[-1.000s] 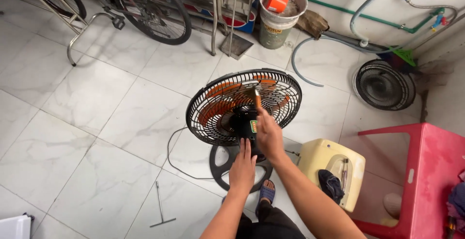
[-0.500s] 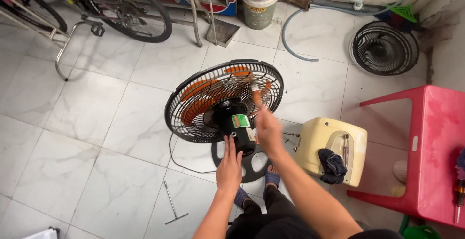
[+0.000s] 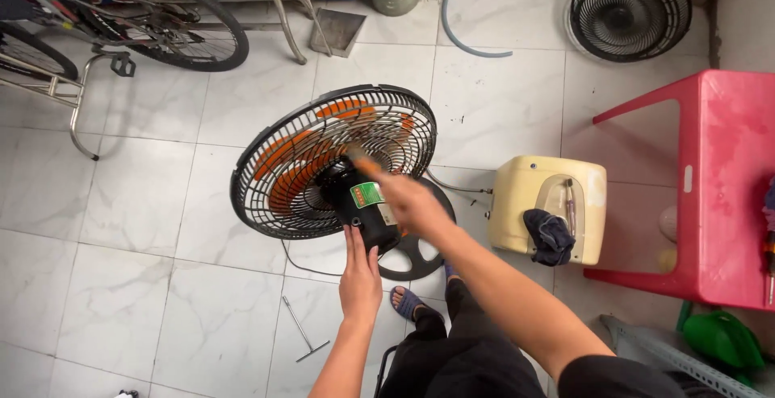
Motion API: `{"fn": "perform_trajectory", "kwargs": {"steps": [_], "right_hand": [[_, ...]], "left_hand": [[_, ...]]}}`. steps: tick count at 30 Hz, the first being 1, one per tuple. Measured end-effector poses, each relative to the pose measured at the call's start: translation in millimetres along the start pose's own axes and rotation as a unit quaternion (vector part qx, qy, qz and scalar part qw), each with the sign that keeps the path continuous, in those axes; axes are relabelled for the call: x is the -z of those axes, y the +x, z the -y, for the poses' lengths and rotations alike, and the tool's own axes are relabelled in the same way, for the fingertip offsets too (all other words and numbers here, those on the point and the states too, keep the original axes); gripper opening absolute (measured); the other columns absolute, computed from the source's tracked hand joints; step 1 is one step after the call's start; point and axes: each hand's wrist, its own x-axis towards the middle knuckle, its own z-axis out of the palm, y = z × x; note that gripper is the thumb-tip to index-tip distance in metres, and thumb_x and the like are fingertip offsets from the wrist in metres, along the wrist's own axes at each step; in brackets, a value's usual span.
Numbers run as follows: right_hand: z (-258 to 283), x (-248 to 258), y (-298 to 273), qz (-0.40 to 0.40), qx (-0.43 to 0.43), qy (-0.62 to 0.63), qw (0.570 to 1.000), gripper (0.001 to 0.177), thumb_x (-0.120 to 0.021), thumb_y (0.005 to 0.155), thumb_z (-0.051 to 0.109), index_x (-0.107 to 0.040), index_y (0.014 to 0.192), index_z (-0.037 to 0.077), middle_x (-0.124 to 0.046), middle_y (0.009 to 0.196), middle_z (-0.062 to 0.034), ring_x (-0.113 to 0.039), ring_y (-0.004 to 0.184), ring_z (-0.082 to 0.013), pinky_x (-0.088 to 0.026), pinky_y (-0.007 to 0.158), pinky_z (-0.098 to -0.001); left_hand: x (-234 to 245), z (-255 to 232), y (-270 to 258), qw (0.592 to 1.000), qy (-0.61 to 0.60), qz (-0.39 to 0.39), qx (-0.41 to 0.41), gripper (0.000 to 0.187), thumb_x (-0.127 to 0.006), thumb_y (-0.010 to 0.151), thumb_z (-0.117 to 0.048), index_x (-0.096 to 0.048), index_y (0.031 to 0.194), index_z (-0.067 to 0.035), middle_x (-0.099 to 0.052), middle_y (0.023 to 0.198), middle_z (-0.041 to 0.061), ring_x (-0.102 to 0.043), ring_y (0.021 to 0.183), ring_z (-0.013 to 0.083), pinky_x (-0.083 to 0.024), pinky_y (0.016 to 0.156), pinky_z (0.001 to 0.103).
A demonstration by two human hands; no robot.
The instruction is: Cleaning the motor housing and blades of a disassembled electric fan using a paintbrush and a thin tool.
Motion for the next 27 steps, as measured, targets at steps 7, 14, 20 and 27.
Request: {"fn": "perform_trajectory", "kwargs": {"steps": [7,14,20,27], "right_hand": [[-54.8,13.4,31.3,0.21,0.014,-0.014,0.978,0.045,-0.062,0.092,0.003,-0.062,0.135,0.017,-0.065,0.095,-0.0075,-0.069,0.088,-0.0326,-0.06,0.077,-0.0419],[-21.0,6.3,53.7,0.259,0.145,-0.091,0.95,0.027,-0.058,0.1,0.008,-0.068,0.126,0.008,-0.067,0.095,-0.0116,-0.071,0.086,-0.0284,-0.06,0.076,-0.0349],[-59.2,19.7,42.9,0.281,0.155,-0.141,0.937,0.029,-0.057,0.099,0.003,-0.066,0.127,0.007,-0.07,0.095,-0.0145,-0.072,0.088,-0.0279,-0.06,0.075,-0.034],[-3.3,-26.6,26.2,0.223,0.19,-0.12,0.949,0.026,-0.054,0.101,0.01,-0.062,0.127,0.009,-0.062,0.094,-0.0095,-0.068,0.085,-0.0255,-0.058,0.074,-0.0331]], "left_hand": [[16.9,-8.3,-2.0,0.999,0.05,0.014,0.01,0.06,-0.035,0.108,-0.038,-0.016,0.163,-0.022,-0.018,0.169,0.0,-0.068,0.104,0.0451,-0.064,0.072,0.057],[10.0,-9.3,1.4,0.998,0.027,0.035,0.034,0.061,-0.033,0.108,-0.038,-0.013,0.163,-0.024,-0.014,0.17,-0.002,-0.07,0.103,0.0397,-0.065,0.075,0.053],[19.6,-6.7,-0.4,0.998,0.034,0.04,0.038,0.061,-0.034,0.108,-0.04,-0.012,0.164,-0.027,-0.014,0.17,-0.004,-0.069,0.105,0.0411,-0.063,0.078,0.055],[12.8,-4.9,-0.1,0.998,0.054,0.019,0.017,0.059,-0.034,0.108,-0.041,-0.017,0.162,-0.024,-0.017,0.17,-0.004,-0.069,0.104,0.0403,-0.064,0.076,0.054]]}}
